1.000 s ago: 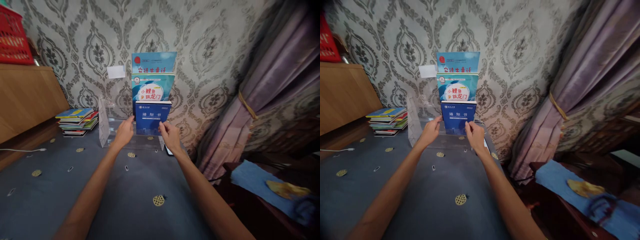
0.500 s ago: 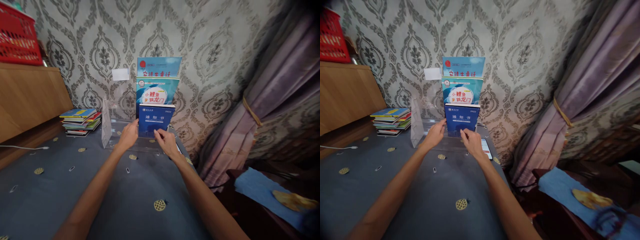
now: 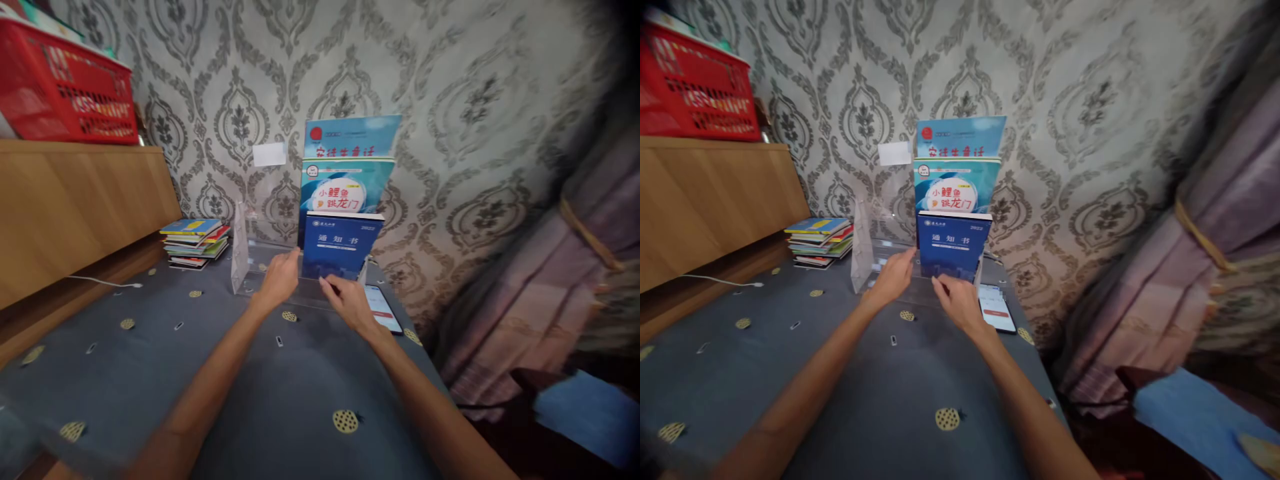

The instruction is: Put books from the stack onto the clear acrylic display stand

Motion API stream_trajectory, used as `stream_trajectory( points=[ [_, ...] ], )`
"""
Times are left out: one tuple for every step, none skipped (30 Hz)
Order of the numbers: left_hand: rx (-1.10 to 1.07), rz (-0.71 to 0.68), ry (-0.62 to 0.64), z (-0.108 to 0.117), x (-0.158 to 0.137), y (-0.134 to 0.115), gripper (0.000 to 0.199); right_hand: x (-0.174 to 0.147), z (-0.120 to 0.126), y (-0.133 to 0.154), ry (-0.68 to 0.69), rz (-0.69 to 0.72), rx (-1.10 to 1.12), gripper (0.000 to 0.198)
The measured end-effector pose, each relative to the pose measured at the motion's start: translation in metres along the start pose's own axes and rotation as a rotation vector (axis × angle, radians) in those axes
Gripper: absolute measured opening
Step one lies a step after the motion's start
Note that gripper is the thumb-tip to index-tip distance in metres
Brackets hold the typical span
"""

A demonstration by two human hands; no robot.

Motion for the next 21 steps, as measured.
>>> stream_trajectory(
  points=[
    [0.027, -0.023, 0.012, 0.002, -0.005, 0.003, 0.052, -0.005, -0.007, 0.003, 0.036, 0.011, -0.001, 0.045],
    [0.054, -0.040, 0.026, 0.004, -0.010, 0.007, 0.053, -0.011, -0.014, 0.006, 0.072, 0.018, -0.002, 0.045],
    [0.076, -0.048, 0.039, 0.007, -0.015, 0.013, 0.055, -0.018, -0.021, 0.010, 0.105, 0.023, -0.003, 0.045],
    [0.088, -0.050, 0.044, 0.011, -0.019, 0.020, 0.056, -0.025, -0.028, 0.014, 0.138, 0.025, -0.002, 0.045],
    [0.100, -0.053, 0.053, 0.016, -0.023, 0.028, 0.055, -0.031, -0.034, 0.018, 0.169, 0.026, 0.003, 0.045],
    [0.109, -0.057, 0.058, 0.022, -0.027, 0.037, 0.053, -0.038, -0.040, 0.022, 0.201, 0.026, 0.011, 0.046],
    [0.120, -0.062, 0.056, 0.029, -0.029, 0.047, 0.050, -0.044, -0.045, 0.025, 0.232, 0.024, 0.020, 0.046],
    [0.136, -0.065, 0.045, 0.037, -0.031, 0.057, 0.047, -0.050, -0.050, 0.028, 0.264, 0.022, 0.028, 0.046],
    [0.163, -0.065, 0.022, 0.046, -0.031, 0.069, 0.044, -0.055, -0.054, 0.030, 0.292, 0.019, 0.035, 0.046],
    [0.202, -0.057, -0.009, 0.055, -0.031, 0.081, 0.042, -0.060, -0.057, 0.032, 0.314, 0.017, 0.040, 0.045],
    [0.254, -0.035, -0.040, 0.065, -0.029, 0.094, 0.040, -0.064, -0.059, 0.033, 0.327, 0.017, 0.046, 0.045],
    [0.313, -0.003, -0.061, 0.074, -0.026, 0.108, 0.040, -0.067, -0.061, 0.034, 0.334, 0.019, 0.053, 0.044],
    [0.375, 0.034, -0.066, 0.081, -0.022, 0.122, 0.039, -0.069, -0.062, 0.034, 0.336, 0.022, 0.063, 0.044],
    [0.441, 0.078, -0.054, 0.087, -0.017, 0.136, 0.039, -0.071, -0.063, 0.035, 0.334, 0.024, 0.074, 0.044],
    [0.509, 0.134, -0.034, 0.091, -0.012, 0.151, 0.039, -0.072, -0.064, 0.035, 0.331, 0.025, 0.084, 0.044],
    [0.575, 0.197, -0.011, 0.094, -0.006, 0.165, 0.039, -0.072, -0.064, 0.034, 0.329, 0.023, 0.092, 0.044],
    [0.614, 0.245, -0.003, 0.096, 0.000, 0.178, 0.039, -0.073, -0.065, 0.034, 0.326, 0.019, 0.097, 0.045],
    [0.643, 0.284, 0.003, 0.097, 0.006, 0.190, 0.039, -0.073, -0.065, 0.034, 0.324, 0.015, 0.099, 0.045],
    [0.663, 0.316, 0.008, 0.096, 0.012, 0.202, 0.040, -0.073, -0.065, 0.033, 0.324, 0.011, 0.101, 0.045],
    [0.675, 0.340, 0.011, 0.095, 0.018, 0.212, 0.040, -0.072, -0.065, 0.033, 0.326, 0.007, 0.103, 0.045],
    [0.686, 0.359, 0.020, 0.093, 0.023, 0.222, 0.040, -0.072, -0.065, 0.033, 0.330, 0.003, 0.106, 0.045]
  ],
)
Point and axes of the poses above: each hand's wrist, its own x-axis towards the middle knuckle, its own z-axis out of the back of the hand, y = z × x, the point moved 4 cm from there along x, towards the middle knuckle, and after that the axes turned 14 degrees about -y, right-handed, at the moved point
